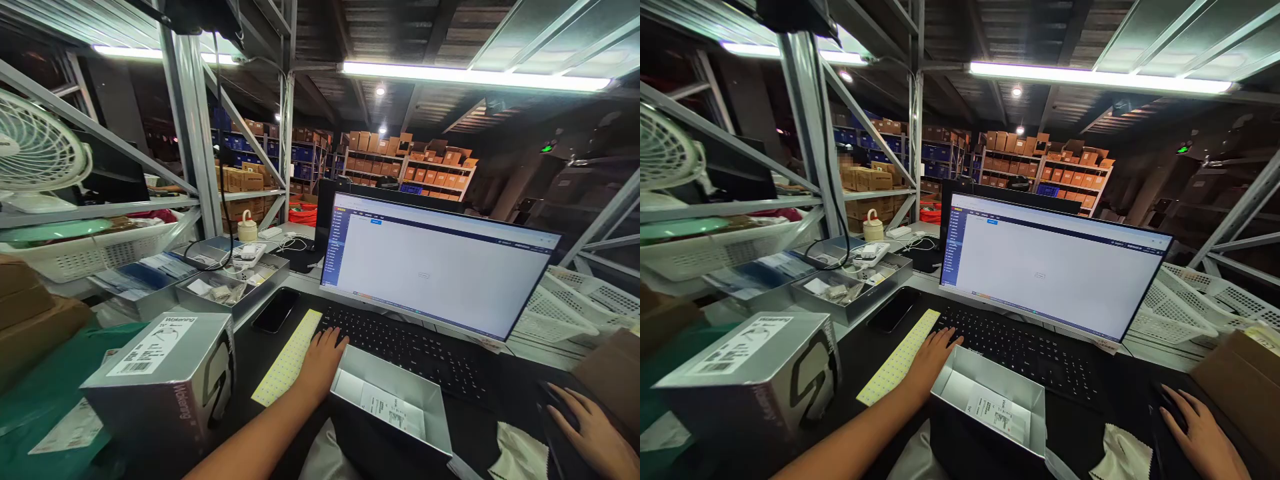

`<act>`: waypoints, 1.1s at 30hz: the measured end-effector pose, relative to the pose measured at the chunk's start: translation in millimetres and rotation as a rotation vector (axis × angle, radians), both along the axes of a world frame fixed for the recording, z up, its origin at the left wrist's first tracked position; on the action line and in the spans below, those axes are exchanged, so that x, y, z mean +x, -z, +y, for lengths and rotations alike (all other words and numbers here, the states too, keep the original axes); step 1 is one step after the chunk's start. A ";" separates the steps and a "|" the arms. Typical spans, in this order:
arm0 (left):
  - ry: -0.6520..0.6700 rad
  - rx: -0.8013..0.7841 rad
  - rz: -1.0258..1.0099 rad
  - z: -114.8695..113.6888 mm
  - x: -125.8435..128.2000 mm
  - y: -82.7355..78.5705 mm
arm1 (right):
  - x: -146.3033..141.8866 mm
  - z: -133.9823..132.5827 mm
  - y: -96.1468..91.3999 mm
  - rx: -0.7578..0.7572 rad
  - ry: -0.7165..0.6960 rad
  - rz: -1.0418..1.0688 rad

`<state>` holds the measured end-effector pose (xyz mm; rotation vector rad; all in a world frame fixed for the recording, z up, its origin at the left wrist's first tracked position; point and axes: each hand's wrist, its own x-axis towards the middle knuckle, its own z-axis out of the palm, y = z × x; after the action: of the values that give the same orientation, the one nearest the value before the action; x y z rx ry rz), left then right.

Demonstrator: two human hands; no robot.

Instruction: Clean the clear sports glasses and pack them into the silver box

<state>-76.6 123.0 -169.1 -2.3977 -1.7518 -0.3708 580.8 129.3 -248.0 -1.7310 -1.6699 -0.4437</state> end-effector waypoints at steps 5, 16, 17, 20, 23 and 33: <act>-0.002 -0.017 0.016 2.5 -1.4 -0.7 | 1.7 -0.1 -2.5 -0.102 0.081 0.008; -0.025 -0.072 0.083 7.9 -3.2 -5.7 | -35.0 -14.5 -31.5 -0.171 0.167 0.000; -0.021 -0.076 0.084 8.9 -3.6 -5.6 | -37.7 -17.5 -35.9 -0.179 0.190 -0.001; -0.005 -0.073 0.088 12.1 -5.0 -3.0 | -39.5 -27.4 -45.6 -0.199 0.250 -0.006; 0.001 -0.058 0.117 15.1 -6.9 -0.1 | -38.8 -36.8 -50.4 -0.213 0.293 -0.011; 0.010 -0.038 0.143 15.4 -9.7 0.5 | -49.8 -39.9 -52.6 -0.232 0.303 -0.003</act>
<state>-86.3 138.4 -169.6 -2.3946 -1.6998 -0.1641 531.0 89.3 -195.5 -2.1687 -1.5120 -0.4008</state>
